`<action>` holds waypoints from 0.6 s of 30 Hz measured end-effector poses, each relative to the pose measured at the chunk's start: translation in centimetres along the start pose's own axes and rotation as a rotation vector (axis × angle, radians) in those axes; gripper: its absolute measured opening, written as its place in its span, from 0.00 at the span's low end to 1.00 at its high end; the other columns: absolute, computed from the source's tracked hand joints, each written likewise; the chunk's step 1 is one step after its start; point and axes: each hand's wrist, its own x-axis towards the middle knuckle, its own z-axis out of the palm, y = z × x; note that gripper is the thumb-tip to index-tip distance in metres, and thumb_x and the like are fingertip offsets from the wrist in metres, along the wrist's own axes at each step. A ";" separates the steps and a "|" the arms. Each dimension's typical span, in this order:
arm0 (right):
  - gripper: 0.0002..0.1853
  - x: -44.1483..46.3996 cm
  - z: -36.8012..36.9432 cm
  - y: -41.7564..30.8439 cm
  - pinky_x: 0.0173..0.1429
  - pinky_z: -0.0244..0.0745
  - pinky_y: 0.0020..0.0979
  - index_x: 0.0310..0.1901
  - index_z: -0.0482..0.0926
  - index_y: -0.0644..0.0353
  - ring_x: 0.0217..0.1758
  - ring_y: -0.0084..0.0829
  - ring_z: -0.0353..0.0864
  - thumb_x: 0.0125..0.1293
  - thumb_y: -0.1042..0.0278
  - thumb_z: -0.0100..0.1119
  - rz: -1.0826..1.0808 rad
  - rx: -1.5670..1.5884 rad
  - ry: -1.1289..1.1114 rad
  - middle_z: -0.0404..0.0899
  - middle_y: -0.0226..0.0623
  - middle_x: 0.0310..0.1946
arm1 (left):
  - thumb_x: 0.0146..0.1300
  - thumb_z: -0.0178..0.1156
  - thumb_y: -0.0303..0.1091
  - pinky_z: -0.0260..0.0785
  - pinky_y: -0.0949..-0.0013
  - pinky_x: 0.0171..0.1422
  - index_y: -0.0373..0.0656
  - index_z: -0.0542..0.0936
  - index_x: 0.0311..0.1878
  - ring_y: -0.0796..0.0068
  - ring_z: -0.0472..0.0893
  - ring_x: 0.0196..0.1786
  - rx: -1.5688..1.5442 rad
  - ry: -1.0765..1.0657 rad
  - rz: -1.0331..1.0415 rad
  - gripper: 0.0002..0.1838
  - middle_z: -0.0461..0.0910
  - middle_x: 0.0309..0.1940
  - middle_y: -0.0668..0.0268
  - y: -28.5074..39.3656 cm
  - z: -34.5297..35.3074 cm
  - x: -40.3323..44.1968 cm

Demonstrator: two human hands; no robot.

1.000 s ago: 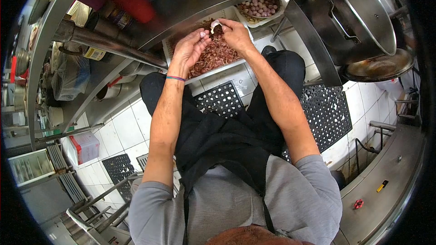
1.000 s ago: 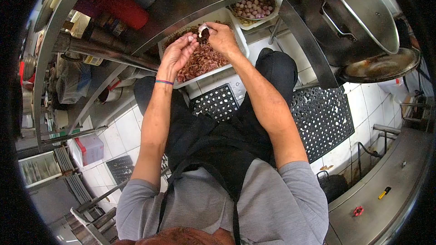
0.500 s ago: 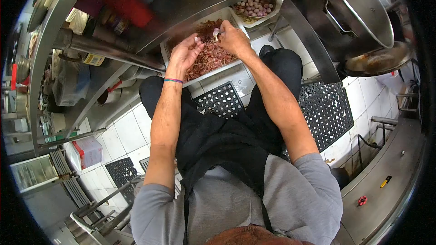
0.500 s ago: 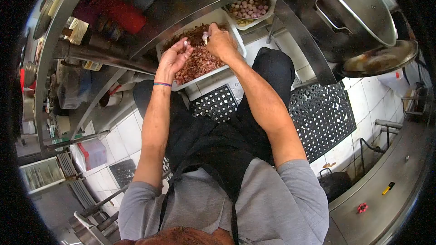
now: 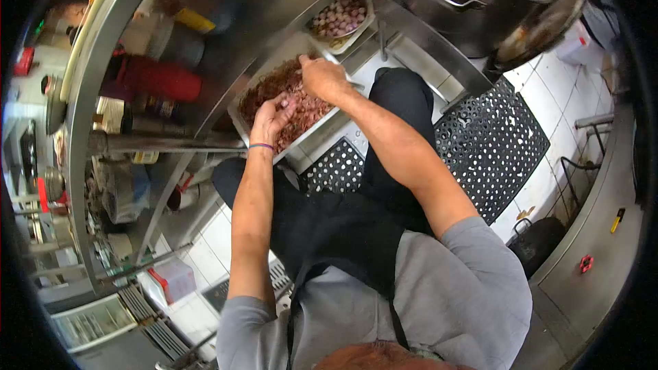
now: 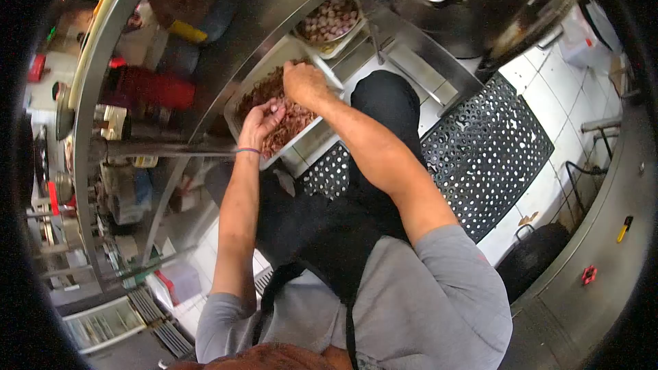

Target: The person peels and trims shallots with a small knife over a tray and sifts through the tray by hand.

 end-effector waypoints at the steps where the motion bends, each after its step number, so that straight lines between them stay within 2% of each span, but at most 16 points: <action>1: 0.16 0.1 -0.2 0.2 0.53 0.79 0.43 0.51 0.75 0.64 0.50 0.47 0.84 0.61 0.71 0.57 0.008 0.000 0.002 0.83 0.53 0.43 | 0.72 0.44 0.25 0.79 0.57 0.50 0.31 0.71 0.47 0.61 0.77 0.39 -0.059 0.001 -0.058 0.08 0.73 0.36 0.56 -0.3 0.3 1.3; 2: 0.17 0.1 0.1 0.7 0.51 0.79 0.43 0.50 0.75 0.63 0.48 0.47 0.84 0.60 0.68 0.59 -0.023 -0.035 0.078 0.83 0.52 0.42 | 0.72 0.43 0.25 0.79 0.56 0.50 0.32 0.69 0.44 0.60 0.77 0.38 -0.018 0.001 -0.093 0.07 0.72 0.34 0.56 -0.5 0.6 2.6; 3: 0.22 0.6 0.4 1.1 0.51 0.78 0.49 0.54 0.72 0.63 0.47 0.51 0.83 0.59 0.67 0.61 0.012 0.004 0.028 0.83 0.52 0.39 | 0.72 0.43 0.25 0.78 0.56 0.50 0.31 0.69 0.44 0.60 0.77 0.38 0.071 -0.013 -0.099 0.07 0.72 0.34 0.56 -0.5 2.2 3.2; 5: 0.20 -0.1 -0.5 1.8 0.51 0.78 0.48 0.53 0.72 0.63 0.48 0.51 0.83 0.59 0.67 0.60 -0.021 0.008 0.062 0.83 0.52 0.40 | 0.72 0.42 0.26 0.78 0.56 0.52 0.30 0.68 0.45 0.60 0.76 0.37 0.242 -0.032 -0.098 0.08 0.71 0.33 0.56 0.0 4.9 3.6; 6: 0.19 -0.9 -1.8 1.5 0.52 0.78 0.47 0.53 0.73 0.63 0.49 0.51 0.83 0.61 0.67 0.58 0.000 0.040 0.041 0.82 0.53 0.41 | 0.73 0.40 0.27 0.77 0.56 0.55 0.28 0.66 0.47 0.55 0.78 0.42 0.035 -0.243 -0.141 0.10 0.74 0.39 0.50 1.1 4.9 6.5; 7: 0.19 -0.7 -1.9 1.8 0.53 0.77 0.47 0.53 0.73 0.63 0.49 0.50 0.83 0.61 0.68 0.59 0.012 0.037 0.064 0.82 0.53 0.42 | 0.74 0.38 0.28 0.76 0.54 0.58 0.26 0.63 0.54 0.48 0.77 0.50 -0.041 -0.322 -0.014 0.14 0.71 0.52 0.42 1.2 9.3 3.1; 9: 0.19 -0.3 -1.3 2.6 0.54 0.77 0.47 0.53 0.74 0.64 0.50 0.50 0.82 0.60 0.68 0.59 0.033 0.032 0.106 0.82 0.54 0.43 | 0.75 0.37 0.28 0.75 0.51 0.60 0.25 0.57 0.62 0.42 0.73 0.59 -0.068 -0.306 0.134 0.18 0.62 0.63 0.38 2.8 11.2 4.0; 10: 0.18 -0.5 -1.1 2.7 0.54 0.77 0.47 0.52 0.74 0.64 0.50 0.50 0.82 0.60 0.69 0.58 0.029 0.032 0.102 0.82 0.54 0.43 | 0.75 0.40 0.30 0.75 0.51 0.60 0.28 0.55 0.67 0.42 0.70 0.63 0.025 -0.191 0.186 0.23 0.60 0.65 0.40 3.0 10.7 5.0; 13: 0.17 -0.5 -1.5 2.9 0.53 0.78 0.47 0.51 0.76 0.65 0.50 0.50 0.83 0.59 0.71 0.57 0.006 0.026 0.105 0.82 0.54 0.43 | 0.74 0.43 0.31 0.77 0.51 0.57 0.29 0.57 0.68 0.43 0.73 0.61 0.427 -0.127 0.331 0.24 0.62 0.65 0.42 1.1 6.9 5.4; 15: 0.15 -0.2 -1.4 2.8 0.51 0.79 0.44 0.47 0.79 0.65 0.49 0.46 0.84 0.58 0.72 0.59 0.005 0.013 0.139 0.83 0.51 0.42 | 0.74 0.43 0.30 0.76 0.51 0.59 0.30 0.59 0.68 0.43 0.74 0.59 0.529 0.031 0.145 0.23 0.65 0.62 0.44 0.2 5.3 2.3; 17: 0.13 -0.6 -0.8 2.6 0.50 0.80 0.43 0.45 0.82 0.64 0.48 0.44 0.85 0.57 0.72 0.59 -0.001 0.000 0.121 0.84 0.50 0.41 | 0.71 0.48 0.29 0.79 0.54 0.51 0.31 0.65 0.65 0.51 0.81 0.48 0.639 0.148 0.137 0.22 0.75 0.52 0.50 0.0 2.8 0.2; 18: 0.13 -0.8 -1.4 2.1 0.50 0.80 0.43 0.44 0.82 0.64 0.47 0.44 0.85 0.57 0.72 0.59 -0.009 -0.006 0.101 0.84 0.50 0.41 | 0.69 0.49 0.27 0.79 0.55 0.46 0.30 0.70 0.60 0.53 0.82 0.44 0.845 0.128 0.184 0.19 0.78 0.46 0.51 0.8 0.9 0.0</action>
